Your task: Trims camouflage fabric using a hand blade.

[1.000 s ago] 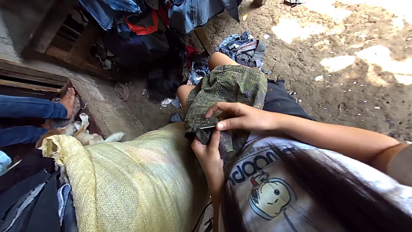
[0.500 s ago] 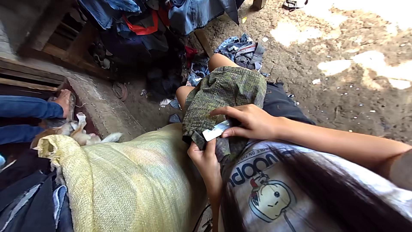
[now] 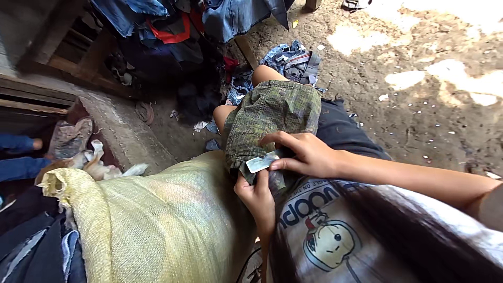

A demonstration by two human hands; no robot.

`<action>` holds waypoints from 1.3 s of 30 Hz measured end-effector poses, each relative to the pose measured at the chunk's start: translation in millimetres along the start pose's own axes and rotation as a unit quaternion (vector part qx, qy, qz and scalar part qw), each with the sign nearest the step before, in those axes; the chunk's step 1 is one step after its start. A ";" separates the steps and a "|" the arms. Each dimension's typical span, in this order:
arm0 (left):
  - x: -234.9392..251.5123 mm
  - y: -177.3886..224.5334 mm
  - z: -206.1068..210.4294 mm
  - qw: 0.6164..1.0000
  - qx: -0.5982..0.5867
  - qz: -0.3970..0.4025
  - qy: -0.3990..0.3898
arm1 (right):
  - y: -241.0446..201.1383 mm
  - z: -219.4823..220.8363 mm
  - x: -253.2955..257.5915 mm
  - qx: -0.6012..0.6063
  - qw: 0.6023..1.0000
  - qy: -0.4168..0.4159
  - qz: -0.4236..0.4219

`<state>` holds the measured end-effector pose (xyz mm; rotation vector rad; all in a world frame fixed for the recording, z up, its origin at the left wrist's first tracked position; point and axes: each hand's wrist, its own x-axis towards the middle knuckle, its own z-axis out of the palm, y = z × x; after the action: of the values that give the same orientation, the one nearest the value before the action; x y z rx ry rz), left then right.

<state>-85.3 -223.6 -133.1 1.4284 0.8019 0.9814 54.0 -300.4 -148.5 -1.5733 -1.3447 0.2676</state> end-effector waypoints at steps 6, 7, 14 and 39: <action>-1.2 -6.9 3.7 0.999 0.030 0.044 0.004 | -8.5 9.9 11.1 0.037 0.999 0.006 0.022; -2.2 -5.9 3.7 0.999 0.023 0.035 0.002 | -9.3 10.9 11.8 0.044 0.999 0.010 0.019; -5.5 2.6 1.9 1.000 -0.010 -0.001 -0.001 | -0.1 3.6 -4.7 0.040 0.999 0.012 0.016; 10.3 -1.4 13.0 0.993 -0.014 -0.113 -0.039 | 6.3 -2.6 26.0 0.304 0.935 -0.105 0.147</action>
<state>-69.2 -219.6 -133.1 1.3108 0.8677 0.7567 69.0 -279.2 -141.4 -1.2224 -1.0331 0.9658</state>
